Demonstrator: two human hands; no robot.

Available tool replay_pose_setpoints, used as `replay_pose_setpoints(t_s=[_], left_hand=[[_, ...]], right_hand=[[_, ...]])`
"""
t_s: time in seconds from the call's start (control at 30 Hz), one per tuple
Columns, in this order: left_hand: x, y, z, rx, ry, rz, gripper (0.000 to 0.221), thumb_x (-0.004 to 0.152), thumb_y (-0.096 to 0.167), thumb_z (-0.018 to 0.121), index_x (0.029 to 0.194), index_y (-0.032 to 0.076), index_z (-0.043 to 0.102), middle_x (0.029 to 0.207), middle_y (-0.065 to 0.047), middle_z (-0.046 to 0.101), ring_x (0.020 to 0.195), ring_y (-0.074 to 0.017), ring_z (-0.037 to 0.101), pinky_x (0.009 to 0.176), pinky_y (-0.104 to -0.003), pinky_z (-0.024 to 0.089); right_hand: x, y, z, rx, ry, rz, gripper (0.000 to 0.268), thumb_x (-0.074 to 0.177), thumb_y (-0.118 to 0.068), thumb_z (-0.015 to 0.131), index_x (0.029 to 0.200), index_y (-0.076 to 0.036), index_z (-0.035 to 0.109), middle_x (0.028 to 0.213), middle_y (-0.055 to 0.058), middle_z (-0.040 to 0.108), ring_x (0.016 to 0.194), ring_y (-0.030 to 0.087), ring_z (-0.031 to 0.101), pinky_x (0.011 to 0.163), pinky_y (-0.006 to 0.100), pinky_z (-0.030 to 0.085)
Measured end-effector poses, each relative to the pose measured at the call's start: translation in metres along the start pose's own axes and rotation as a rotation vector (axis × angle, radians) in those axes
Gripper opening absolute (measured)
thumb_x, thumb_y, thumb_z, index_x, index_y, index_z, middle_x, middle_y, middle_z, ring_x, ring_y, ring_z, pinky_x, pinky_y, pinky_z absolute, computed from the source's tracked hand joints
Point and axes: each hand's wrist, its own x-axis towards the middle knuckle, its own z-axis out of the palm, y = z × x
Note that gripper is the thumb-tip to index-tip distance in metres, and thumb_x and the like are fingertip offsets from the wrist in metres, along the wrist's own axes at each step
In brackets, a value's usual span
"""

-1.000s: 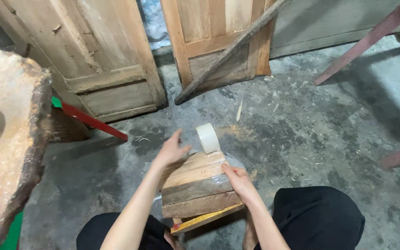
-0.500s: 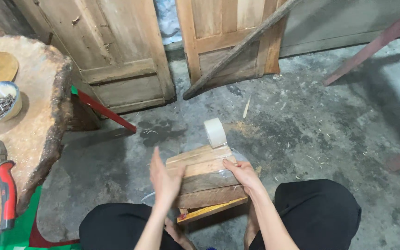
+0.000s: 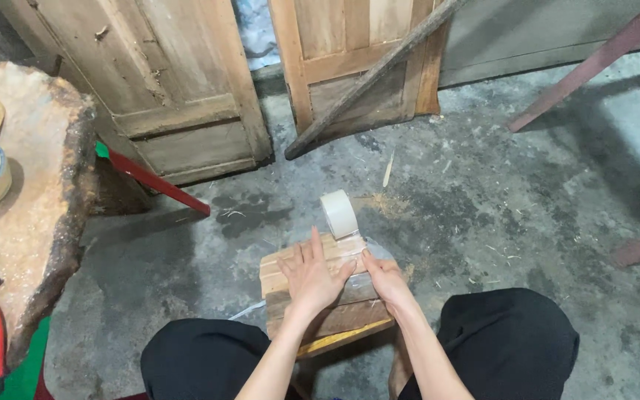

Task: Bundling small wooden planks together by wrapping them with clear adhesive tape and cutting the tape with a sickle.

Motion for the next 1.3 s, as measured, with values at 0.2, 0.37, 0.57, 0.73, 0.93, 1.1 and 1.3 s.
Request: replay_pose_setpoints(t_s=[0.2, 0.37, 0.57, 0.73, 0.93, 1.1, 1.3], left_hand=[[0.005, -0.002, -0.009, -0.015, -0.05, -0.012, 0.104, 0.092, 0.069, 0.053, 0.165, 0.01, 0.007, 0.161, -0.021, 0.035, 0.154, -0.0408, 0.023, 0.118, -0.073, 0.002], [0.008, -0.005, -0.004, -0.005, -0.072, -0.002, 0.1, 0.095, 0.065, 0.05, 0.165, 0.011, 0.004, 0.162, -0.022, 0.033, 0.155, -0.0419, 0.021, 0.117, -0.074, 0.0], [0.006, -0.005, -0.008, -0.031, -0.059, -0.005, 0.095, 0.099, 0.064, 0.041, 0.165, 0.009, 0.001, 0.16, -0.024, 0.036, 0.154, -0.0423, 0.022, 0.117, -0.074, 0.001], [0.004, 0.001, -0.015, -0.051, -0.062, -0.037, 0.094, 0.1, 0.064, 0.037, 0.165, 0.009, -0.002, 0.159, -0.022, 0.037, 0.153, -0.041, 0.025, 0.117, -0.073, 0.003], [0.007, 0.001, -0.008, -0.047, -0.052, -0.032, 0.096, 0.097, 0.06, 0.047, 0.165, 0.01, 0.001, 0.158, -0.019, 0.039, 0.151, -0.0391, 0.028, 0.117, -0.073, 0.007], [0.016, -0.007, 0.011, 0.004, -0.078, -0.052, 0.082, 0.101, 0.061, 0.029, 0.163, 0.011, 0.01, 0.16, -0.016, 0.034, 0.154, -0.0346, 0.02, 0.118, -0.072, 0.002], [0.024, 0.0, 0.01, 0.02, -0.118, -0.073, 0.084, 0.097, 0.059, 0.034, 0.164, 0.015, 0.01, 0.159, -0.013, 0.035, 0.154, -0.0332, 0.021, 0.118, -0.074, 0.003]], right_hand=[[-0.085, -0.074, -0.009, 0.049, -0.124, 0.028, 0.061, 0.075, -0.048, 0.081, 0.118, -0.006, 0.079, 0.132, 0.027, 0.068, 0.138, 0.038, 0.054, 0.112, 0.045, 0.042], [-0.059, -0.048, -0.004, 0.146, -0.121, 0.042, 0.058, 0.074, -0.04, 0.083, 0.119, -0.003, 0.078, 0.131, 0.029, 0.066, 0.136, 0.037, 0.054, 0.112, 0.045, 0.039], [-0.065, -0.059, -0.018, 0.011, -0.138, 0.064, 0.069, 0.078, -0.056, 0.075, 0.125, -0.006, 0.075, 0.134, 0.027, 0.066, 0.136, 0.036, 0.055, 0.106, 0.045, 0.046], [-0.005, -0.027, -0.034, -0.279, -0.134, -0.034, 0.078, 0.085, -0.08, 0.059, 0.118, -0.013, 0.081, 0.123, 0.02, 0.074, 0.13, 0.037, 0.061, 0.104, 0.046, 0.05], [0.007, -0.032, -0.008, 0.113, -0.106, -0.144, 0.046, 0.092, -0.052, 0.07, 0.112, -0.011, 0.08, 0.103, 0.015, 0.076, 0.103, 0.025, 0.065, 0.09, 0.041, 0.053], [0.02, -0.019, -0.009, 0.173, -0.173, -0.019, 0.053, 0.087, -0.041, 0.078, 0.121, -0.001, 0.075, 0.119, 0.02, 0.072, 0.114, 0.027, 0.065, 0.097, 0.044, 0.051], [0.005, -0.031, -0.005, 0.169, -0.155, -0.002, 0.039, 0.086, -0.031, 0.075, 0.116, -0.007, 0.08, 0.121, 0.019, 0.073, 0.12, 0.027, 0.063, 0.103, 0.044, 0.047]])
